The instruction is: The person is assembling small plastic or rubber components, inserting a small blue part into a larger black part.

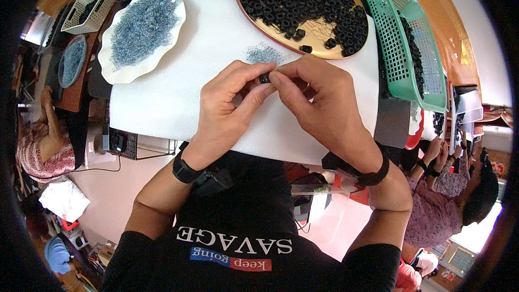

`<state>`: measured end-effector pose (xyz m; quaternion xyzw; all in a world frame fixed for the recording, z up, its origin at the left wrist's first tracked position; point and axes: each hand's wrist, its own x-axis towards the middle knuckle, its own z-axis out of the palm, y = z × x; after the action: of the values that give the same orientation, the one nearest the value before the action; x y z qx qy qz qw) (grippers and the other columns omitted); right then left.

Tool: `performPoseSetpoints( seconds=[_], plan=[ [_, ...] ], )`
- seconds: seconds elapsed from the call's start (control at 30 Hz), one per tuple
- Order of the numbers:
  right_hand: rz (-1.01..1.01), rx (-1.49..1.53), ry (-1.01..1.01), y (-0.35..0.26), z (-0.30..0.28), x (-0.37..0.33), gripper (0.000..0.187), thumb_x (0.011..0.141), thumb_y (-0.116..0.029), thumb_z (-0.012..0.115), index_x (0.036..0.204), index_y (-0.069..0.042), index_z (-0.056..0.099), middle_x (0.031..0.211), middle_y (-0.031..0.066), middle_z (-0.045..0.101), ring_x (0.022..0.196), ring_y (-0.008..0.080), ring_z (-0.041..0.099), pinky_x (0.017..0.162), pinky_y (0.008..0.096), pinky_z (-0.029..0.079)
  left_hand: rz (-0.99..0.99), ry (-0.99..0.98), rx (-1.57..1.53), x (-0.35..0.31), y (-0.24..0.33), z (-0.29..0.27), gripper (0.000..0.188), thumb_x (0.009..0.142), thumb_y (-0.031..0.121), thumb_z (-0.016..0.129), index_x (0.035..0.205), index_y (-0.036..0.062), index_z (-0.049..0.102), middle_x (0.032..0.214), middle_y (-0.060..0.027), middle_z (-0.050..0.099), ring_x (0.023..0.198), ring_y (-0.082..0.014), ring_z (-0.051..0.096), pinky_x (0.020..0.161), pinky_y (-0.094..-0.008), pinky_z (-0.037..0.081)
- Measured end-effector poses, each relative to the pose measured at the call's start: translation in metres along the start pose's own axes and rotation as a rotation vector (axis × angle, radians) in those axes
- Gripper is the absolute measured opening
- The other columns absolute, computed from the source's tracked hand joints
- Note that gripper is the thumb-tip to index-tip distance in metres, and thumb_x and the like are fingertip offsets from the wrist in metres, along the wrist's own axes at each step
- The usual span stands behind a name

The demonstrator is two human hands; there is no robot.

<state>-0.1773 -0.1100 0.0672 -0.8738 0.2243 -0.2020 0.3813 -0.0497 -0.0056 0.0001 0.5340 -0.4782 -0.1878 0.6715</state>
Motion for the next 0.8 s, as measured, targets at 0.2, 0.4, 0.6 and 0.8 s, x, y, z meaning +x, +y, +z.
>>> performPoseSetpoints(
  seconds=[0.2,0.4,0.6,0.8],
  plan=[
    [0.456,0.461,-0.225,0.001,-0.017,0.008,0.024,0.090,-0.022,0.069,0.099,0.000,0.068,0.080,0.0027,0.065,0.063,0.0061,0.059,0.058,0.0206,0.053,-0.010,-0.051,0.043,-0.002,0.003,-0.003,0.032,0.085,0.000,0.068,0.116,0.0015,0.066,0.093,-0.0075,0.064,0.076,-0.0117,0.059,0.063,-0.0237,0.048],
    [0.573,0.693,-0.316,0.014,-0.025,0.013,0.024,0.087,-0.025,0.073,0.095,-0.003,0.067,0.074,-0.0015,0.059,0.062,0.0048,0.058,0.057,0.0216,0.056,0.047,-0.079,0.070,-0.001,0.003,-0.002,0.032,0.084,0.000,0.069,0.116,0.0015,0.066,0.092,-0.0076,0.065,0.077,-0.0124,0.060,0.064,-0.0231,0.048],
    [0.630,0.803,-0.396,0.027,-0.027,0.012,0.025,0.086,-0.028,0.073,0.092,-0.005,0.065,0.073,-0.0010,0.058,0.061,0.0055,0.057,0.056,0.0222,0.056,0.011,-0.102,0.053,-0.001,0.003,0.000,0.033,0.083,0.000,0.070,0.116,0.0014,0.066,0.092,-0.0079,0.065,0.077,-0.0115,0.060,0.064,-0.0229,0.048],
    [0.571,0.715,-0.352,0.019,-0.026,0.009,0.027,0.088,-0.030,0.072,0.092,-0.004,0.066,0.075,-0.0003,0.059,0.064,0.0062,0.058,0.057,0.0219,0.056,0.075,-0.067,0.066,-0.001,-0.002,0.002,0.030,0.082,0.001,0.072,0.111,-0.0002,0.067,0.086,-0.0077,0.063,0.061,-0.0080,0.056,0.052,-0.0214,0.045]
  ],
)
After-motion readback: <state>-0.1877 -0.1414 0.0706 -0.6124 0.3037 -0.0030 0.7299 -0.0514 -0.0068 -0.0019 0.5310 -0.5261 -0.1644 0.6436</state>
